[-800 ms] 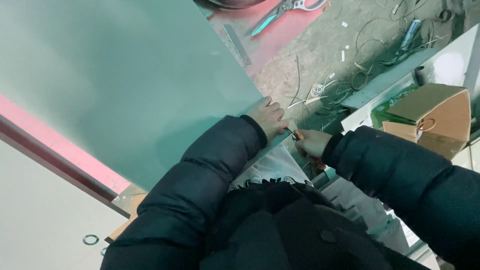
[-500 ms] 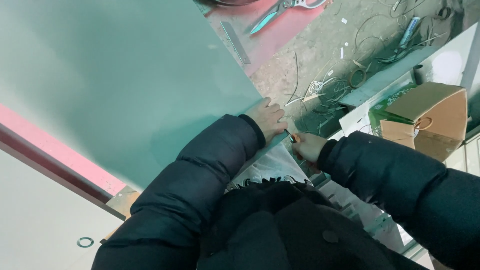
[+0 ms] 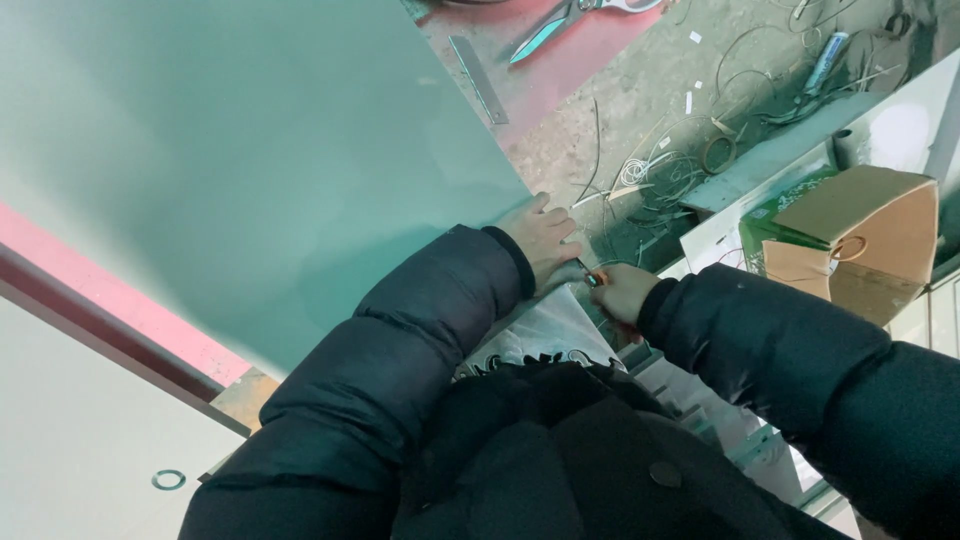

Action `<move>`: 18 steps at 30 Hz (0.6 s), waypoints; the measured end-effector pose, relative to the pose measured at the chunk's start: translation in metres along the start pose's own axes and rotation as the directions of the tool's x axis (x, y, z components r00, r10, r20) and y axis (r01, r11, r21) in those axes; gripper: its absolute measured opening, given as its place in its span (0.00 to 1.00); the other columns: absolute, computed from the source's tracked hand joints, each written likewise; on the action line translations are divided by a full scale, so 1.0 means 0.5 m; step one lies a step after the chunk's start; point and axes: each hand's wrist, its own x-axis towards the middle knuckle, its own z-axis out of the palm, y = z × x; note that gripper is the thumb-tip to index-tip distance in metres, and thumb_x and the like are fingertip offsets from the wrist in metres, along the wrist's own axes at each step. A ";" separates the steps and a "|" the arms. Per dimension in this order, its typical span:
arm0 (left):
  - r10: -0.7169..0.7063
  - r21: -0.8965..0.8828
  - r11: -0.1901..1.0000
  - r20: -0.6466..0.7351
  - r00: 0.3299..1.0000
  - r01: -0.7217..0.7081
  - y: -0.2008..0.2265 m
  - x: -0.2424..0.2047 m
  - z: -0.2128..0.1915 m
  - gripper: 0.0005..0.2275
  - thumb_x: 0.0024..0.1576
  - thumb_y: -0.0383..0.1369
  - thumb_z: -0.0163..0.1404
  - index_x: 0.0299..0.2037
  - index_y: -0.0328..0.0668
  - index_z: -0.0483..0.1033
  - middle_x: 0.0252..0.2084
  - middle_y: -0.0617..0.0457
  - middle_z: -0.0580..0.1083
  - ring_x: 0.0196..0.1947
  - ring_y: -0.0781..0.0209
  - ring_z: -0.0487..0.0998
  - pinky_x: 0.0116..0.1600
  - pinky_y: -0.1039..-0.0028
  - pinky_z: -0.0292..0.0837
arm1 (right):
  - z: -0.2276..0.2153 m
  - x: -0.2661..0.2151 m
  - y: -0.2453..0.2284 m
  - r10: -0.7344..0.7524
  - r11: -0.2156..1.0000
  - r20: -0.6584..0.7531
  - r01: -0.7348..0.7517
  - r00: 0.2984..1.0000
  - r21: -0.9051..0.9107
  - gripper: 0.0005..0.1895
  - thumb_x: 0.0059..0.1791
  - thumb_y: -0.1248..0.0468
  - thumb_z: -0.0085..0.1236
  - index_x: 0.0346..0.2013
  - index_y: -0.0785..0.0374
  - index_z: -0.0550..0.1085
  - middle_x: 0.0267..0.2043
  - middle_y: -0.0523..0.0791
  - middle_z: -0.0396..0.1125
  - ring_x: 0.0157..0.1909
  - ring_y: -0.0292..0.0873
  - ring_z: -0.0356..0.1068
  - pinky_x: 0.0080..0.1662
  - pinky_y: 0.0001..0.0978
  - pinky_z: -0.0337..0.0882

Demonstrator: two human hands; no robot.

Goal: The person uses an orange handheld cutting tool to trim the edges of a large, light-colored sheet placed on a pink workbench. They guide the tool along the sheet's perimeter to remove excess material, pausing briefly to adjust the tool's blade before continuing the cutting process.

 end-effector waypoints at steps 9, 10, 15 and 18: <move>-0.276 0.239 0.940 0.113 0.954 0.244 0.059 0.085 -0.117 0.12 0.69 0.30 0.49 0.57 0.30 0.74 0.34 0.49 0.68 0.39 0.50 0.68 0.66 0.47 0.70 | -0.023 -0.077 -0.057 -0.054 0.992 -0.043 0.049 0.998 -0.113 0.22 0.55 0.51 0.57 0.48 0.64 0.89 0.52 0.63 0.84 0.67 0.70 0.79 0.64 0.61 0.78; -0.276 0.239 0.940 0.111 0.955 0.244 0.059 0.070 -0.071 0.12 0.69 0.30 0.49 0.57 0.30 0.74 0.34 0.49 0.68 0.39 0.50 0.68 0.66 0.47 0.70 | -0.019 -0.064 -0.046 -0.054 0.992 -0.044 0.048 0.998 -0.114 0.22 0.55 0.51 0.57 0.48 0.64 0.89 0.52 0.63 0.84 0.67 0.70 0.79 0.64 0.61 0.78; -0.288 0.233 0.921 -0.134 0.948 0.313 0.063 0.048 -0.007 0.06 0.73 0.29 0.48 0.55 0.37 0.75 0.28 0.52 0.65 0.36 0.52 0.67 0.62 0.51 0.74 | -0.017 -0.082 -0.051 -0.032 0.989 -0.052 0.024 0.998 -0.146 0.21 0.56 0.50 0.58 0.46 0.62 0.89 0.50 0.61 0.85 0.64 0.67 0.81 0.64 0.58 0.79; -0.278 0.213 0.931 -0.117 0.954 0.297 0.065 0.065 -0.046 0.12 0.71 0.24 0.49 0.63 0.30 0.73 0.28 0.47 0.65 0.38 0.46 0.67 0.69 0.45 0.72 | 0.011 0.040 0.033 0.010 1.000 -0.040 -0.011 0.999 -0.008 0.22 0.56 0.52 0.56 0.22 0.57 0.83 0.22 0.50 0.78 0.26 0.55 0.83 0.44 0.46 0.82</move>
